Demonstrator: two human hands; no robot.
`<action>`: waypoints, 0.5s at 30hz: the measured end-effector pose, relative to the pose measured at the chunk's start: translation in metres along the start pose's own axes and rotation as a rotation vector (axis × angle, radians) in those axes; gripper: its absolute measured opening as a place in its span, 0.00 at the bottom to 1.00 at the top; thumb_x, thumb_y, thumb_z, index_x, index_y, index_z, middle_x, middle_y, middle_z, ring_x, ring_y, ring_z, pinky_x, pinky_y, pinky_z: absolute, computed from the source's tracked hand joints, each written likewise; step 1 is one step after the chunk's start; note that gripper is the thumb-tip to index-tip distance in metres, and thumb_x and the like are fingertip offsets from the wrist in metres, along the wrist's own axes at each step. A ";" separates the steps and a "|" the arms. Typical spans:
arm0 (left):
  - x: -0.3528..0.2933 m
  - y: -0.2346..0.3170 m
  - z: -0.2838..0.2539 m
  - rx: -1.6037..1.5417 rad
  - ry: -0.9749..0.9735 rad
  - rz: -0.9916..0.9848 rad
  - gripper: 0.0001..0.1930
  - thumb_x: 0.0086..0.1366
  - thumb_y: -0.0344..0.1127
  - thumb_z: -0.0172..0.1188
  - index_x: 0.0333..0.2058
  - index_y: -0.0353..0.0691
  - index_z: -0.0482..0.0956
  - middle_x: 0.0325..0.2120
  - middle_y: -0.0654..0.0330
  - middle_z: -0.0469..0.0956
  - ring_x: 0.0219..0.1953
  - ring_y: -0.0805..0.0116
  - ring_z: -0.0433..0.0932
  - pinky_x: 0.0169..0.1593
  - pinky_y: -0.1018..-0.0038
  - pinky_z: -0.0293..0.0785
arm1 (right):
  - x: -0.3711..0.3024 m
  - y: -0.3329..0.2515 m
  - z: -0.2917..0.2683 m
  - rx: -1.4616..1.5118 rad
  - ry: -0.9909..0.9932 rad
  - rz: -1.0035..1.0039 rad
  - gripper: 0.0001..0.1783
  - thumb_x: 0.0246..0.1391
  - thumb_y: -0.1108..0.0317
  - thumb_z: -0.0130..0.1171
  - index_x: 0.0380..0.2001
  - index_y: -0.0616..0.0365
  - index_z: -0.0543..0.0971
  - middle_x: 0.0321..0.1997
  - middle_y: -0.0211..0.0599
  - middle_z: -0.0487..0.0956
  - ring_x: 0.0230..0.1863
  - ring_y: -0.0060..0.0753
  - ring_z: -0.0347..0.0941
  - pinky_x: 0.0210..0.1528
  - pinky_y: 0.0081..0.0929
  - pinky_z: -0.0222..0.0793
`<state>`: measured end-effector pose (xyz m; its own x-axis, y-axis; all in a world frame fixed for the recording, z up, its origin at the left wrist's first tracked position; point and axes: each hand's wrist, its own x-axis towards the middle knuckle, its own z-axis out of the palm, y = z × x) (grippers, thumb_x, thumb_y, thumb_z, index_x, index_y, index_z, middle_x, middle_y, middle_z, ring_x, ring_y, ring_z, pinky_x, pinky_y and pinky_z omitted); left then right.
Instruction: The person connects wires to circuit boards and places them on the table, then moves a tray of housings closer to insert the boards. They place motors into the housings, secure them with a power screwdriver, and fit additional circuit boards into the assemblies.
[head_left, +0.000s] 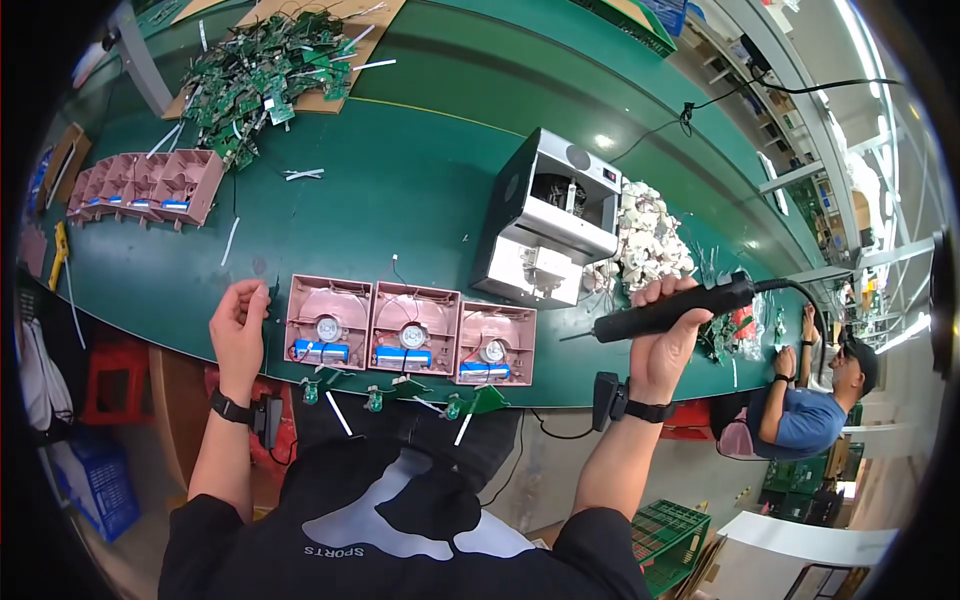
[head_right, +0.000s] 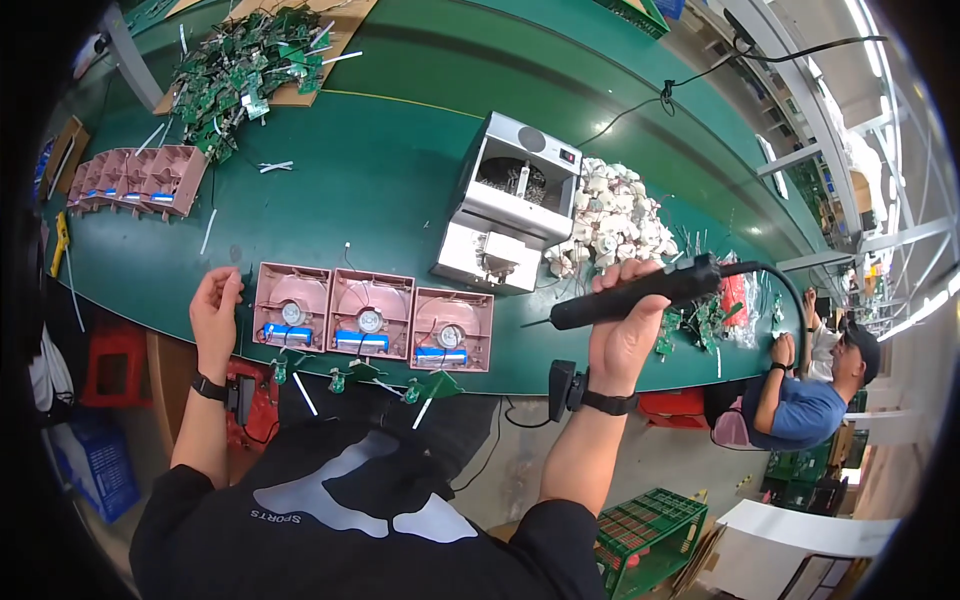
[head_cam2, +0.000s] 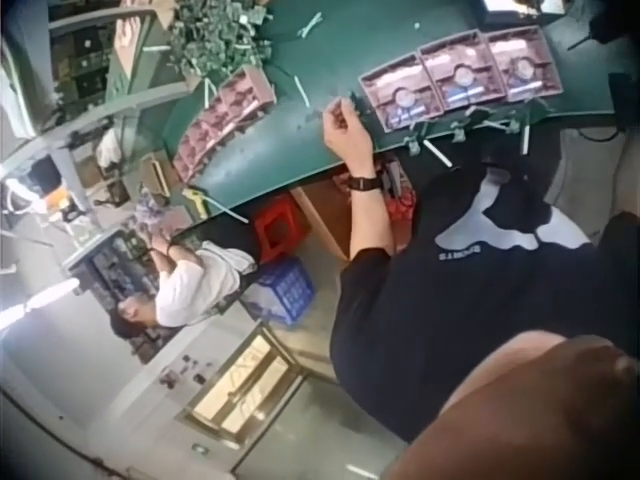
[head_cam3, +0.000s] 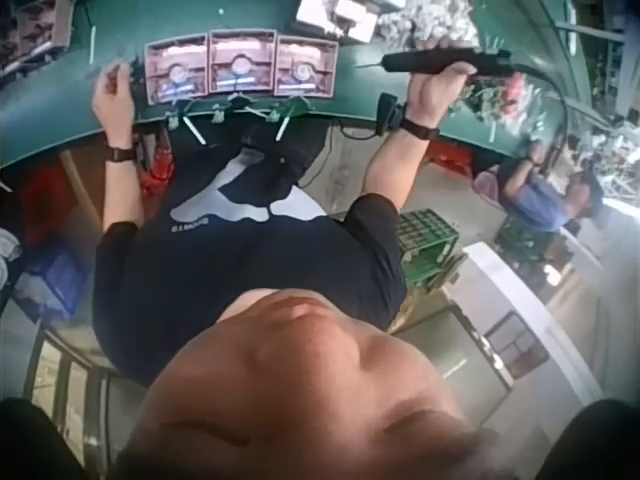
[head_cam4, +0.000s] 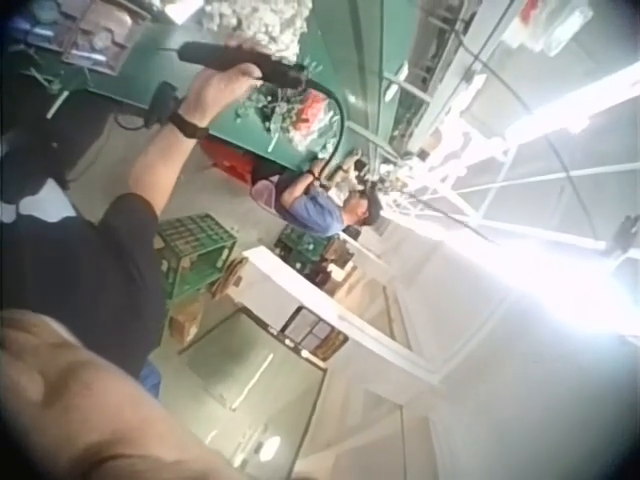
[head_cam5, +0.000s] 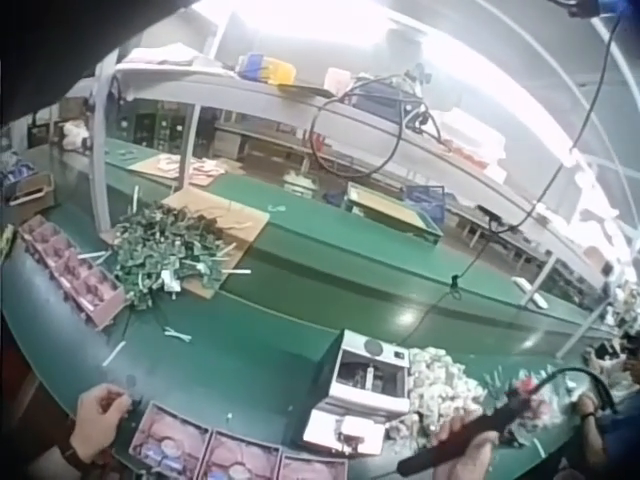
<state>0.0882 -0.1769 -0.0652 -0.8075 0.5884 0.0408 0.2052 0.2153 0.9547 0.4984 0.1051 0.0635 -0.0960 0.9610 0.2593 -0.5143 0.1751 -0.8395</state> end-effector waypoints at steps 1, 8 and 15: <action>0.001 0.000 0.001 0.015 -0.004 0.006 0.12 0.75 0.37 0.62 0.49 0.35 0.83 0.36 0.66 0.82 0.35 0.80 0.77 0.38 0.82 0.72 | -0.001 -0.002 0.002 -0.064 -0.023 0.000 0.22 0.73 0.54 0.58 0.59 0.56 0.69 0.37 0.33 0.73 0.35 0.28 0.69 0.38 0.29 0.67; 0.002 0.000 0.002 0.051 -0.026 0.013 0.11 0.75 0.36 0.62 0.48 0.35 0.83 0.35 0.66 0.82 0.35 0.81 0.77 0.39 0.82 0.71 | -0.002 -0.033 0.065 -0.240 -0.095 -0.032 0.15 0.73 0.59 0.56 0.54 0.54 0.70 0.34 0.32 0.73 0.32 0.28 0.69 0.34 0.29 0.68; -0.004 0.015 -0.004 0.139 -0.155 0.092 0.11 0.73 0.35 0.64 0.48 0.35 0.84 0.30 0.69 0.80 0.31 0.83 0.74 0.35 0.83 0.68 | 0.019 -0.018 0.116 -0.268 -0.270 -0.234 0.11 0.69 0.67 0.58 0.46 0.60 0.70 0.25 0.32 0.70 0.21 0.28 0.67 0.27 0.30 0.68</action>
<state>0.0929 -0.1790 -0.0497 -0.6893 0.7211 0.0696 0.3567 0.2541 0.8990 0.4066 0.0956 0.1389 -0.2404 0.8048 0.5426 -0.3128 0.4650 -0.8282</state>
